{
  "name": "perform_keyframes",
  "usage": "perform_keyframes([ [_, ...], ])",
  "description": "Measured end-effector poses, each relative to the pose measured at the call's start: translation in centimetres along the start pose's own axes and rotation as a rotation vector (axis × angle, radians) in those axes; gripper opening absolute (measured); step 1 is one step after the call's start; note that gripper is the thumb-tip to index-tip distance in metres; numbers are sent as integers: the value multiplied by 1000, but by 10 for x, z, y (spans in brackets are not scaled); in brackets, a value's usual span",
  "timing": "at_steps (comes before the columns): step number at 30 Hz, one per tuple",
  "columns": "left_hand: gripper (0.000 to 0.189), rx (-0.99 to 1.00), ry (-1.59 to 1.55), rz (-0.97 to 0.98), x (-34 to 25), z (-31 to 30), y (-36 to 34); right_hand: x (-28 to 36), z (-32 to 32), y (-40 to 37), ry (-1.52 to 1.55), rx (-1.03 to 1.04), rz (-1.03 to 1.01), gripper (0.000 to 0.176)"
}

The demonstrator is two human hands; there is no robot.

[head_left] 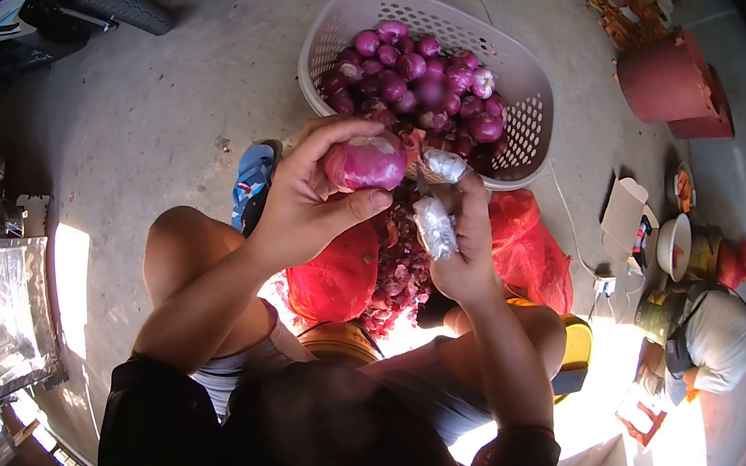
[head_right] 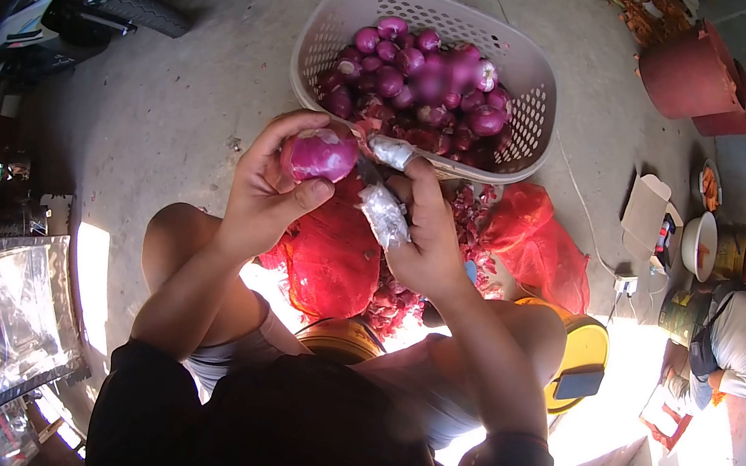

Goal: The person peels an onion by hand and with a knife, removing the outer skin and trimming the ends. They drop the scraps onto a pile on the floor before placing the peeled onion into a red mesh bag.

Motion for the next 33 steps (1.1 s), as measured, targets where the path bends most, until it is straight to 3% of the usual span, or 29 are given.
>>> perform_keyframes([
  [12, 57, 13, -201, -75, -7, 2, -1, 1, 5, 0, -5, 81, 71, 48],
  [21, 62, 29, -193, -97, -10, -1, 1, 5, -1, 2, -157, 74, -155, 50],
  [24, 63, 38, -184, -85, -12, 0, 0, 10, 0, 1, -260, 199, -56, 54],
  [29, 64, 72, -113, -66, -11, 1, -2, 3, 1, 1, -274, 175, -278, 63],
  [33, 63, 101, -109, -48, -13, 1, -1, 2, 2, 1, -239, 200, -214, 61],
])
Point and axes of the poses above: each hand's wrist, its own y-axis towards the middle knuckle, its own z-axis out of the palm, x = y × z, the point moved 5 cm from there along y, towards the middle knuckle, and after that the axes turned 8 degrees about -x, right-handed, at the moved point
